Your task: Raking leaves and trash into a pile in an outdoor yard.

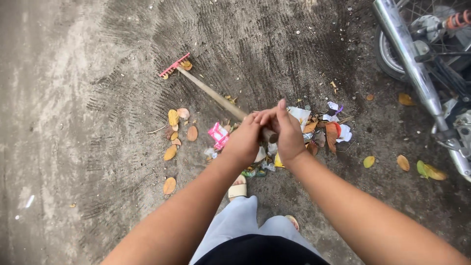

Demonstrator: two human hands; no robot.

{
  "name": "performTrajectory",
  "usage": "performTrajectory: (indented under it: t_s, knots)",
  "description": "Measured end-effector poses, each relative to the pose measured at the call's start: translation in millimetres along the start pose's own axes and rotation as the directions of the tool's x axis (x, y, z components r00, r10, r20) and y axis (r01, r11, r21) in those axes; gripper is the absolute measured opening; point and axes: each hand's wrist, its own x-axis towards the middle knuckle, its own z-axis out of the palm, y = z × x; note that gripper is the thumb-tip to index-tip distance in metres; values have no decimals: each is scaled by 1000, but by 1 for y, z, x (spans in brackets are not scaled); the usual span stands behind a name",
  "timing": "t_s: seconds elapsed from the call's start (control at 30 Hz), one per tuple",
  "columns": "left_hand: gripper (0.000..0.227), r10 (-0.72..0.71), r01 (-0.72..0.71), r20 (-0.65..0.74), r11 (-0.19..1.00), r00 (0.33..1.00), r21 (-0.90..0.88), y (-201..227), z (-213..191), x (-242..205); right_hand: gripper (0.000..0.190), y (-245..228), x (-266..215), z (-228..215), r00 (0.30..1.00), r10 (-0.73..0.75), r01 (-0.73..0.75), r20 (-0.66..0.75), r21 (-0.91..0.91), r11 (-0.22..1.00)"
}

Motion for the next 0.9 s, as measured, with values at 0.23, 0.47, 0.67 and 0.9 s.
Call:
performTrajectory:
  t_s: [0.23, 0.47, 0.67, 0.9]
  knots:
    - [31, 250, -247, -37, 966, 967, 75, 143, 1, -21, 66, -18, -117, -71, 894, -446, 448, 38, -106, 888]
    - [30, 424, -430, -205, 903, 882, 13, 280, 73, -58, 67, -27, -204, -119, 914, -403, 238, -31, -764, 600]
    - [43, 593, -598, -132, 802, 795, -1, 366, 121, -93, 29, -17, -226, -236, 788, -615, 615, 5, -24, 788]
    - [52, 510, -570, -261, 774, 820, -275, 318, 130, -76, 26, -186, -285, -146, 690, -337, 476, -641, 50, 878]
